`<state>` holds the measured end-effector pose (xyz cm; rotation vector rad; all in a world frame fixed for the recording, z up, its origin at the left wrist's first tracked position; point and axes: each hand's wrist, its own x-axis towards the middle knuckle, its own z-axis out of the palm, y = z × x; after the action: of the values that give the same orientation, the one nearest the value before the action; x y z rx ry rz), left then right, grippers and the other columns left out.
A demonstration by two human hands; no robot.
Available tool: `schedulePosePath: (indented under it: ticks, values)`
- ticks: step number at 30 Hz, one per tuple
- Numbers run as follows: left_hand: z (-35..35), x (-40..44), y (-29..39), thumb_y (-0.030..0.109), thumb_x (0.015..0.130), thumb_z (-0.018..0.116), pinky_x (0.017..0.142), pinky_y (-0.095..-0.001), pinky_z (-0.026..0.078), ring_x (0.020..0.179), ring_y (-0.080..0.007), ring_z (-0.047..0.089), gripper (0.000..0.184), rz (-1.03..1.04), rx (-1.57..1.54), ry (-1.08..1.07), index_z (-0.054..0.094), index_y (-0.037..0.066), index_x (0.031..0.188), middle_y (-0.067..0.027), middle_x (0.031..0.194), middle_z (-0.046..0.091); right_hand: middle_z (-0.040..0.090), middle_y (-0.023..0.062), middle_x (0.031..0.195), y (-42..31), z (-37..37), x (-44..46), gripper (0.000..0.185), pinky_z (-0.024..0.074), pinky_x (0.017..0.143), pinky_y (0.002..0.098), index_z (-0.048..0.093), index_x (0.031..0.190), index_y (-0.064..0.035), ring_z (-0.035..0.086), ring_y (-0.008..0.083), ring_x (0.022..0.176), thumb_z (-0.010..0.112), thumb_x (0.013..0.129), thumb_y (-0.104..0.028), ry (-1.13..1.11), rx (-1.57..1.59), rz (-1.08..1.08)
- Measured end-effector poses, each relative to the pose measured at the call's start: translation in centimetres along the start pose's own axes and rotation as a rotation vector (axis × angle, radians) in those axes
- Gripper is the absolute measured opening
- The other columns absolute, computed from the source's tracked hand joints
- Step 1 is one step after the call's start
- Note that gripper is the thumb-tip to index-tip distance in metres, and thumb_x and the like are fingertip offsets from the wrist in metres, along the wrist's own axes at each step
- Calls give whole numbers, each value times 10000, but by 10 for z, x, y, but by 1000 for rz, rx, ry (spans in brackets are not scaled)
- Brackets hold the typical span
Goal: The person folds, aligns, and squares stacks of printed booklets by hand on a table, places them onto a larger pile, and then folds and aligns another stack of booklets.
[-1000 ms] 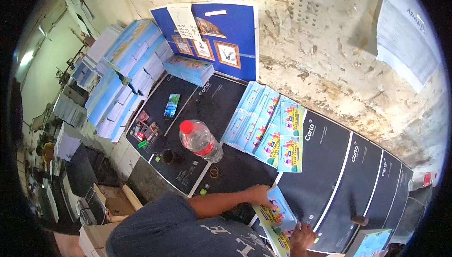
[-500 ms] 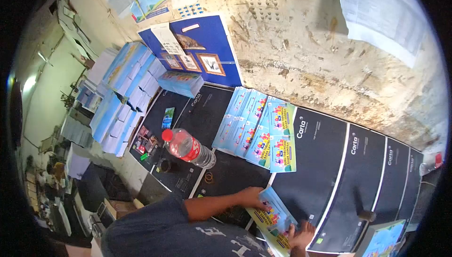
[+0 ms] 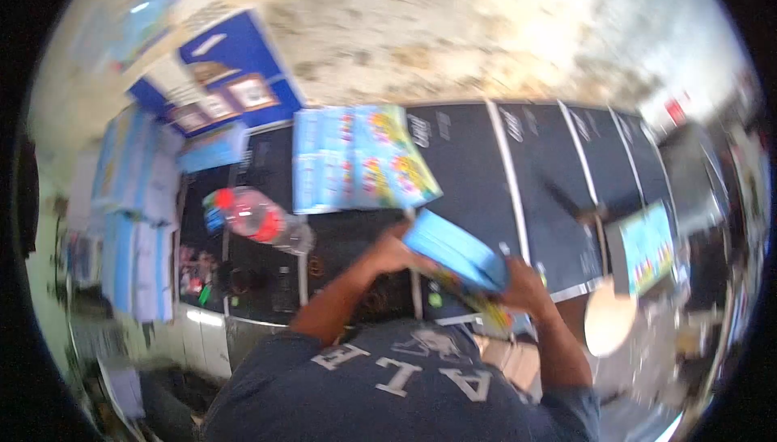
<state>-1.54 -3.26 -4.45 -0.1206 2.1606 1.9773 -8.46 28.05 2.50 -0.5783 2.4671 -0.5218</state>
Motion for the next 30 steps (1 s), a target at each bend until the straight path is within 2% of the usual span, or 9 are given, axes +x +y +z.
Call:
schedulePosePath:
  ticks: [1,5,8,12,16,17,23,28,30]
  values:
    - [-3,3,18,237,572,957,984,-390,499,1087,-252,657,742,-14,183,89,635,68,1219,-124,1160,699,587,214,1229,-10,-3,-8,889,448,980,502,518,1301,-11,569,388,1164,891,607,-424,134,-173,-35]
    - [-20,34,-23,164,695,862,937,-386,508,1043,-226,650,572,40,237,129,634,30,1202,-133,1141,692,553,182,1220,-34,11,-4,879,396,966,478,464,1370,-34,519,349,1185,838,651,-377,277,-384,27]
    - [-34,42,-41,149,630,905,1067,-376,428,1268,-259,552,990,46,177,45,412,81,1486,-155,1354,594,547,180,1230,-28,22,5,972,378,1002,472,405,1431,-25,505,334,1200,832,624,-357,267,-347,60]
    - [-60,16,35,177,575,939,1143,-393,347,1418,-311,394,1223,-38,481,-25,230,86,1568,-193,1529,408,517,195,1316,-24,33,5,1123,334,1071,476,288,1512,5,477,328,1251,824,596,-362,310,-373,2]
    - [-13,6,96,415,499,944,1218,-505,152,1516,-372,137,1380,314,1088,-132,160,60,1578,-229,1635,120,462,203,1413,-28,53,0,1147,275,1124,504,275,1513,28,424,337,1325,821,606,-414,401,-380,11]
    - [8,14,96,514,482,912,1215,-555,102,1517,-381,119,1366,407,1213,-259,212,64,1566,-216,1635,128,439,207,1438,-27,53,1,1150,247,1139,519,273,1513,32,400,341,1348,816,615,-437,403,-371,-2]
    - [41,41,53,456,644,818,1186,-604,152,1500,-352,200,1031,531,1278,-291,371,116,1509,-165,1607,254,348,222,1526,-27,48,-11,1217,203,1157,551,311,1497,36,319,346,1423,763,632,-690,384,-321,-64]
    - [40,36,50,444,659,805,1180,-597,171,1484,-338,243,966,560,1278,-265,413,115,1479,-152,1583,304,413,203,1474,-27,45,-10,1182,301,1083,516,329,1496,20,395,329,1357,782,631,-645,412,-347,-100]
    - [37,42,50,390,682,804,1184,-565,194,1471,-314,276,919,562,1232,-246,423,122,1474,-128,1562,349,490,165,1375,-28,33,-5,1119,374,1020,495,316,1513,-12,472,326,1267,807,657,-540,205,-254,-3]
